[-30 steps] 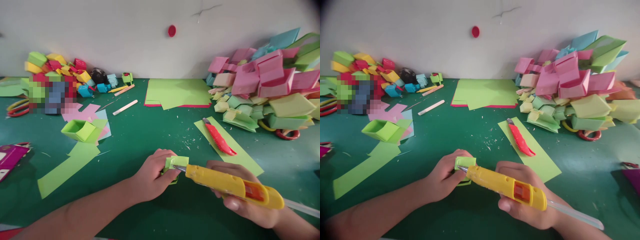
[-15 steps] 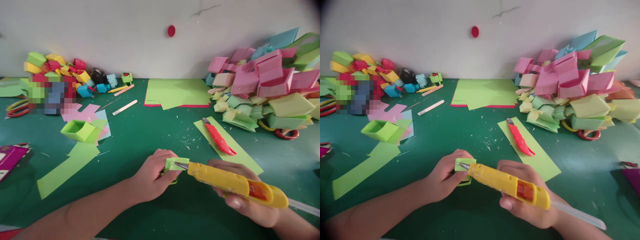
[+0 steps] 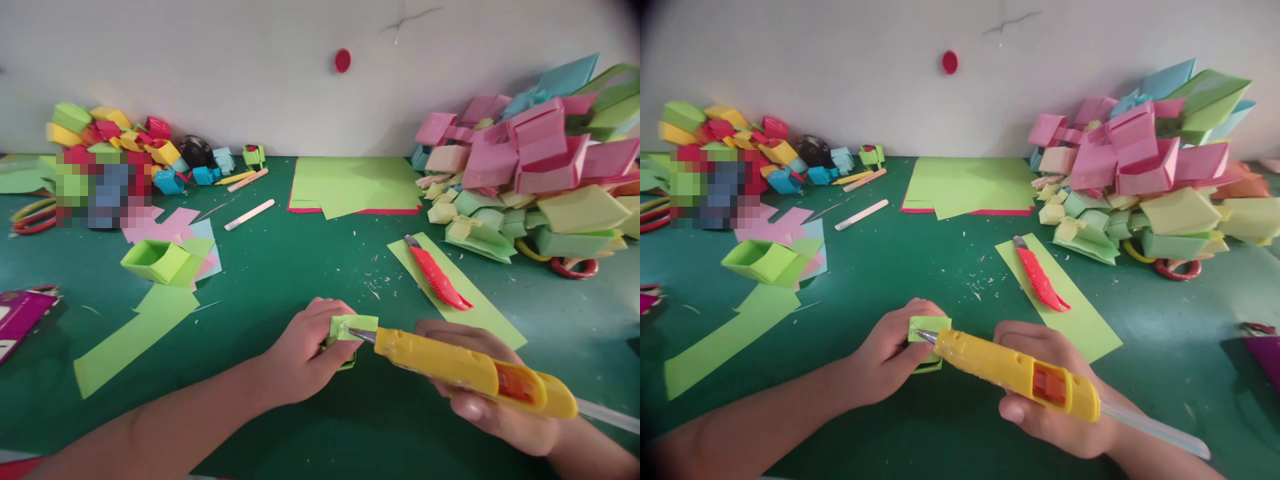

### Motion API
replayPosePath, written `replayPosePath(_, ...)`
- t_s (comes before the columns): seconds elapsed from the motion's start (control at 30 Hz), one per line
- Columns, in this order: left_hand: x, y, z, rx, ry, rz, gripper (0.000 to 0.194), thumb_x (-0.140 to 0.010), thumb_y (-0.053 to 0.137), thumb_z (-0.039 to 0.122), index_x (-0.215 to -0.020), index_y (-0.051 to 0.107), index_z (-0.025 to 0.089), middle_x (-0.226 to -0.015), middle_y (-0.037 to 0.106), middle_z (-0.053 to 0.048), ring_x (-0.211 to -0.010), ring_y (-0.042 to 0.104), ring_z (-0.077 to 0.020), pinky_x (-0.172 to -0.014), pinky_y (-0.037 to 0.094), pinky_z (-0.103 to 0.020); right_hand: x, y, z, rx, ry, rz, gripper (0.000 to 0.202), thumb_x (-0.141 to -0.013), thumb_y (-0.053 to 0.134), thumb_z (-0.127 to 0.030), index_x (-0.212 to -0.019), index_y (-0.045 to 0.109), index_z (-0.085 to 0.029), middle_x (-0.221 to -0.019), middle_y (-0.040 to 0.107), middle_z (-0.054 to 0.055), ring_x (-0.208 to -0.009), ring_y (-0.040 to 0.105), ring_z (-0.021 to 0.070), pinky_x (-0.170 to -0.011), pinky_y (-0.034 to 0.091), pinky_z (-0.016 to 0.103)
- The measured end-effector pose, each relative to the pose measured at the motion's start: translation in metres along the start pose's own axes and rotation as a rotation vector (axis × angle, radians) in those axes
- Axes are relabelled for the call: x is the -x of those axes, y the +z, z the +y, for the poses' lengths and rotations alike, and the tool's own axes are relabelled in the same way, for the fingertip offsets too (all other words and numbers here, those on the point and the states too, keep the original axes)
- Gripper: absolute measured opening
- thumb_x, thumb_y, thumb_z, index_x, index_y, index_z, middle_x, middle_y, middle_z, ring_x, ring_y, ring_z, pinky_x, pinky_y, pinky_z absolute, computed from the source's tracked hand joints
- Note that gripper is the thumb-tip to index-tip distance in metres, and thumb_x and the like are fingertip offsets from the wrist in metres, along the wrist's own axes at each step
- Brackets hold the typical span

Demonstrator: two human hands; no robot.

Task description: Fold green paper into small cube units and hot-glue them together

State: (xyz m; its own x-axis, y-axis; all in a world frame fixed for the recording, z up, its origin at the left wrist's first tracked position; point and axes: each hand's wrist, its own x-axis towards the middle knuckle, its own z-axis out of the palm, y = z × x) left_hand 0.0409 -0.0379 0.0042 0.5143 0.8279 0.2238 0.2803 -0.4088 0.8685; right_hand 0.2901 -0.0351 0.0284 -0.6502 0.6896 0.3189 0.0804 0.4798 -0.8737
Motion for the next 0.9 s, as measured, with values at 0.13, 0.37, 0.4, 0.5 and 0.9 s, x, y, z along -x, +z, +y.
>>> replayPosePath(0.13, 0.0003, 0.0005, -0.0013, 0.007, 0.0, 0.003, 0.036, -0.107, 0.041, 0.041, -0.087, 0.061, 0.018, -0.089, 0.067, -0.004, -0.082, 0.058, -0.0163, -0.081, 0.043, -0.033, -0.0001, -0.0008, -0.0007, 0.008, -0.002, -0.013, 0.045, -0.101, 0.047, -0.059, -0.074, 0.042, -0.023, -0.064, 0.046, -0.002, -0.056, 0.044, 0.0134, -0.049, 0.031, 0.028)
replayPosePath(0.37, 0.0013, 0.0002, -0.0023, 0.024, -0.014, -0.002, 0.038, -0.107, 0.04, 0.044, -0.092, 0.064, 0.018, -0.09, 0.067, -0.005, -0.083, 0.057, -0.0171, -0.081, 0.043, -0.033, 0.0014, -0.0014, 0.0012, -0.001, 0.006, -0.023, 0.045, -0.1, 0.047, -0.059, -0.074, 0.042, -0.023, -0.063, 0.045, -0.002, -0.057, 0.042, 0.0144, -0.05, 0.029, 0.029)
replayPosePath(0.4, 0.0013, 0.0001, -0.0023, 0.026, -0.015, -0.003, 0.038, -0.107, 0.04, 0.044, -0.092, 0.064, 0.018, -0.091, 0.067, -0.005, -0.084, 0.057, -0.0172, -0.081, 0.043, -0.034, 0.0015, -0.0016, 0.0013, 0.006, 0.006, -0.028, 0.045, -0.1, 0.047, -0.059, -0.073, 0.042, -0.023, -0.064, 0.045, -0.002, -0.057, 0.042, 0.0144, -0.05, 0.029, 0.029)
replayPosePath(0.5, 0.0013, 0.0002, -0.0023, 0.035, -0.015, -0.001, 0.038, -0.107, 0.041, 0.043, -0.093, 0.065, 0.018, -0.092, 0.067, -0.005, -0.084, 0.058, -0.0175, -0.081, 0.042, -0.034, 0.0015, -0.0017, 0.0008, 0.019, 0.0, -0.034, 0.046, -0.101, 0.046, -0.058, -0.072, 0.041, -0.023, -0.063, 0.045, -0.001, -0.057, 0.042, 0.0146, -0.049, 0.029, 0.029)
replayPosePath(0.9, 0.0011, 0.0002, -0.0019, 0.016, -0.015, -0.007, 0.04, -0.107, 0.039, 0.044, -0.093, 0.065, 0.018, -0.093, 0.069, -0.006, -0.085, 0.059, -0.0178, -0.082, 0.044, -0.034, 0.0032, -0.0037, 0.0033, 0.051, -0.015, -0.045, 0.046, -0.102, 0.044, -0.057, -0.073, 0.037, -0.023, -0.062, 0.043, -0.002, -0.056, 0.041, 0.0141, -0.05, 0.027, 0.029)
